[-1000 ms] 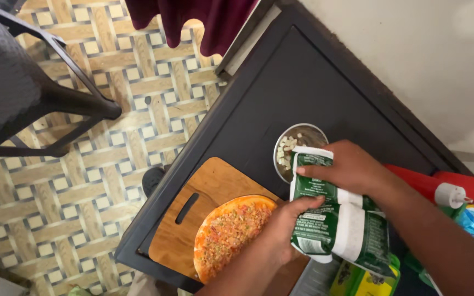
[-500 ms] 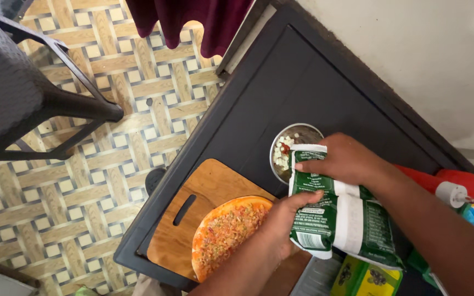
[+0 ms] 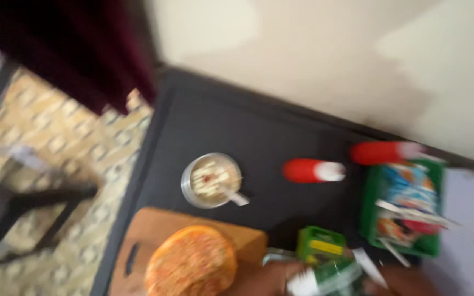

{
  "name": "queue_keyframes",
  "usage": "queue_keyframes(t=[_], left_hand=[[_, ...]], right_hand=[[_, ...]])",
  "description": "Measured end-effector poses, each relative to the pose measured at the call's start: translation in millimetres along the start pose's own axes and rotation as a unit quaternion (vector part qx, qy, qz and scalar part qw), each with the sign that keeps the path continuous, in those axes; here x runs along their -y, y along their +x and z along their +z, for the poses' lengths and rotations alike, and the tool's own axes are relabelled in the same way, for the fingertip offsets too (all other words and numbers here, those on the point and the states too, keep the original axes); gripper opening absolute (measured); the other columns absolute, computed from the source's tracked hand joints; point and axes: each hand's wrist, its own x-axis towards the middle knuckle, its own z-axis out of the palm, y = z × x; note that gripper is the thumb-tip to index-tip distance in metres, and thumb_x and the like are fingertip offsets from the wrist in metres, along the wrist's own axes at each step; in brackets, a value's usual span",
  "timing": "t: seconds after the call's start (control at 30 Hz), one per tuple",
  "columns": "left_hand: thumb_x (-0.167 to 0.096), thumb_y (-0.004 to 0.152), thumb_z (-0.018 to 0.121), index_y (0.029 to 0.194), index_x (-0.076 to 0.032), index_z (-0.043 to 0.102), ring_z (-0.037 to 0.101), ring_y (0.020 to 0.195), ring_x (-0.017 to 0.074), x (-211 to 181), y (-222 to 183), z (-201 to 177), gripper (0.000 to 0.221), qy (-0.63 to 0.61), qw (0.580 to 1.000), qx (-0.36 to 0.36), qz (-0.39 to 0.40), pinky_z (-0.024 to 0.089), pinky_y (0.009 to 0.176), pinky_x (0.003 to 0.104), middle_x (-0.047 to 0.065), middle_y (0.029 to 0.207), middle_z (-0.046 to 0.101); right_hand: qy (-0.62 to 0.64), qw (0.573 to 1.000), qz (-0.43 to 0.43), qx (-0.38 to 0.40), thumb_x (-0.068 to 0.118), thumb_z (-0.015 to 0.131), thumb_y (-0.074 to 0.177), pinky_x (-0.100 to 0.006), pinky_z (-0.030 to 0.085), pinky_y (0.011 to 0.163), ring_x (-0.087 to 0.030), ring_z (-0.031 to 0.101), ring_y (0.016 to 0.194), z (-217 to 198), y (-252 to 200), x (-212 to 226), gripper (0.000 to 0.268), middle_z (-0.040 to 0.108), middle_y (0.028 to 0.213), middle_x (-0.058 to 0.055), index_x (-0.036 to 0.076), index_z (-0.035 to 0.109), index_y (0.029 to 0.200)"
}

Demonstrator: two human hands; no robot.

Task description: The person spreads toppings on a pizza crust using a spoon, adds diced ingredients from a green container, and applies cheese from a packet.

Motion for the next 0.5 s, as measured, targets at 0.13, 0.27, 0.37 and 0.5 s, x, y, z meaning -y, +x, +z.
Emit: queue_keyframes(t=[0.13,0.27,0.37,0.5], left_hand=[[-0.022,0.094,0.064,0.114,-0.009,0.069,0.07,0.106,0.0257,-33.2,84.9,55.4,0.025,0.116,0.99,0.074,0.041,0.053,0.093,0.041,0.01,0.108,0.073],[-0.014,0.088,0.061,0.1,-0.012,0.072,0.073,0.099,0.0298,-36.7,196.8,117.3,0.016,0.223,0.964,0.043,0.14,0.057,0.087,0.044,0.009,0.098,0.075],[-0.01,0.098,0.062,0.117,-0.007,0.066,0.072,0.096,0.0348,3.0,317.7,158.7,0.02,0.629,0.776,0.039,-0.018,0.06,0.079,0.049,0.017,0.106,0.072],[-0.025,0.076,0.078,0.106,-0.01,0.074,0.069,0.102,0.0352,41.0,397.9,130.6,0.034,0.637,0.769,0.039,-0.044,0.057,0.083,0.049,0.015,0.107,0.071]], right_hand=[[0.028,0.984,0.15,-0.089,0.035,0.063,0.098,-0.039,0.054,0.072,-0.028,0.062,0.076,-20.6,-70.4,-117.5,0.03,0.067,0.082,-0.012,0.01,0.075,0.108],[-0.011,0.97,0.181,-0.164,0.036,0.063,0.097,-0.039,0.055,0.074,-0.027,0.063,0.08,-46.9,-105.9,-211.1,0.029,0.068,0.087,-0.01,0.013,0.075,0.11],[-0.059,0.965,0.162,-0.195,0.037,0.063,0.096,-0.039,0.055,0.076,-0.027,0.064,0.083,-92.0,-92.0,-240.3,0.029,0.069,0.09,-0.009,0.015,0.074,0.111],[-0.125,0.969,0.131,-0.168,0.038,0.062,0.095,-0.039,0.055,0.078,-0.027,0.066,0.087,-132.1,-52.5,-279.0,0.029,0.07,0.095,-0.007,0.018,0.074,0.113]])
